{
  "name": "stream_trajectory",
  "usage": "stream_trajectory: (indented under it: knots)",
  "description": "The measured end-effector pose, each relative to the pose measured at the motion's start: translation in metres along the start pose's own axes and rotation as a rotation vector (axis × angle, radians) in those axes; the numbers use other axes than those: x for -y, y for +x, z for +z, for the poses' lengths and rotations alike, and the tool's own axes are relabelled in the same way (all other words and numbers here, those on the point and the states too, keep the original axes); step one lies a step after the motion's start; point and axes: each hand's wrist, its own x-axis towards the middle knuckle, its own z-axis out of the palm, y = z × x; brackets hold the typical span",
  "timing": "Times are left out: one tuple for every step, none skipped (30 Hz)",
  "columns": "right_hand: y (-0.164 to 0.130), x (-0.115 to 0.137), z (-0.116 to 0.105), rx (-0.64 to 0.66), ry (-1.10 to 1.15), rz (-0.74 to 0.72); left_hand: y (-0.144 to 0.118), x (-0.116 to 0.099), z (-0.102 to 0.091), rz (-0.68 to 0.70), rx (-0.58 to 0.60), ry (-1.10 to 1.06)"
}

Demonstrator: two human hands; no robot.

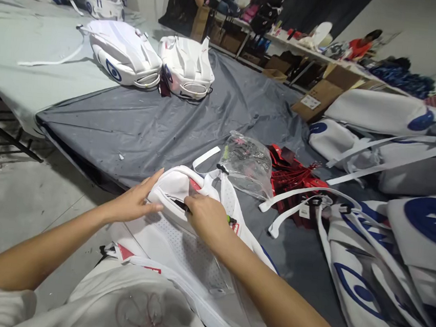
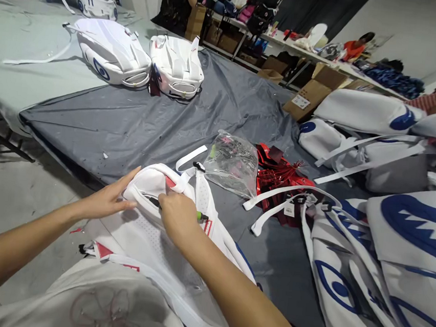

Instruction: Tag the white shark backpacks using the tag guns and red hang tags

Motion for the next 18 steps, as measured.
stream_trajectory:
  knots:
    - [0.003, 0.002, 0.002, 0.0, -0.017, 0.003, -0.005, 0.005, 0.005, -0.005, -0.032, 0.012]
    - [0.006, 0.004, 0.003, 0.007, -0.019, 0.003, -0.008, 0.008, 0.011, -0.007, -0.06, 0.029]
    - [0.01, 0.006, 0.004, 0.014, -0.008, 0.003, -0.01, 0.011, 0.015, -0.007, -0.082, 0.044]
    - [0.013, 0.008, 0.006, 0.025, 0.007, 0.001, -0.009, 0.013, 0.018, -0.002, -0.1, 0.055]
    - [0.017, 0.009, 0.006, 0.043, 0.021, -0.006, -0.007, 0.014, 0.021, 0.004, -0.117, 0.062]
    - [0.02, 0.01, 0.007, 0.066, 0.027, -0.018, -0.005, 0.016, 0.024, 0.009, -0.133, 0.067]
    - [0.021, 0.011, 0.006, 0.092, 0.024, -0.036, -0.003, 0.018, 0.025, 0.013, -0.153, 0.071]
    - [0.021, 0.011, 0.005, 0.112, 0.012, -0.06, 0.0, 0.021, 0.027, 0.015, -0.174, 0.073]
    - [0.02, 0.011, 0.003, 0.121, -0.003, -0.085, 0.001, 0.023, 0.028, 0.02, -0.196, 0.074]
    - [0.019, 0.012, 0.002, 0.114, -0.018, -0.103, 0.002, 0.026, 0.029, 0.03, -0.215, 0.075]
    - [0.017, 0.012, 0.0, 0.097, -0.031, -0.111, 0.001, 0.028, 0.029, 0.045, -0.23, 0.075]
    - [0.015, 0.014, -0.001, 0.073, -0.035, -0.108, 0.001, 0.031, 0.03, 0.062, -0.239, 0.075]
    - [0.015, 0.016, -0.002, 0.047, -0.023, -0.101, -0.001, 0.034, 0.03, 0.078, -0.245, 0.078]
    - [0.016, 0.019, -0.003, 0.02, 0.007, -0.101, -0.002, 0.036, 0.03, 0.09, -0.248, 0.084]
    - [0.019, 0.023, -0.002, -0.006, 0.05, -0.116, -0.004, 0.038, 0.03, 0.097, -0.252, 0.093]
    - [0.024, 0.027, -0.002, -0.035, 0.094, -0.151, -0.005, 0.041, 0.03, 0.102, -0.258, 0.105]
    - [0.029, 0.03, -0.001, -0.072, 0.136, -0.198, -0.005, 0.044, 0.03, 0.108, -0.268, 0.117]
    - [0.035, 0.032, 0.0, -0.105, 0.16, -0.246, -0.004, 0.047, 0.029, 0.11, -0.278, 0.129]
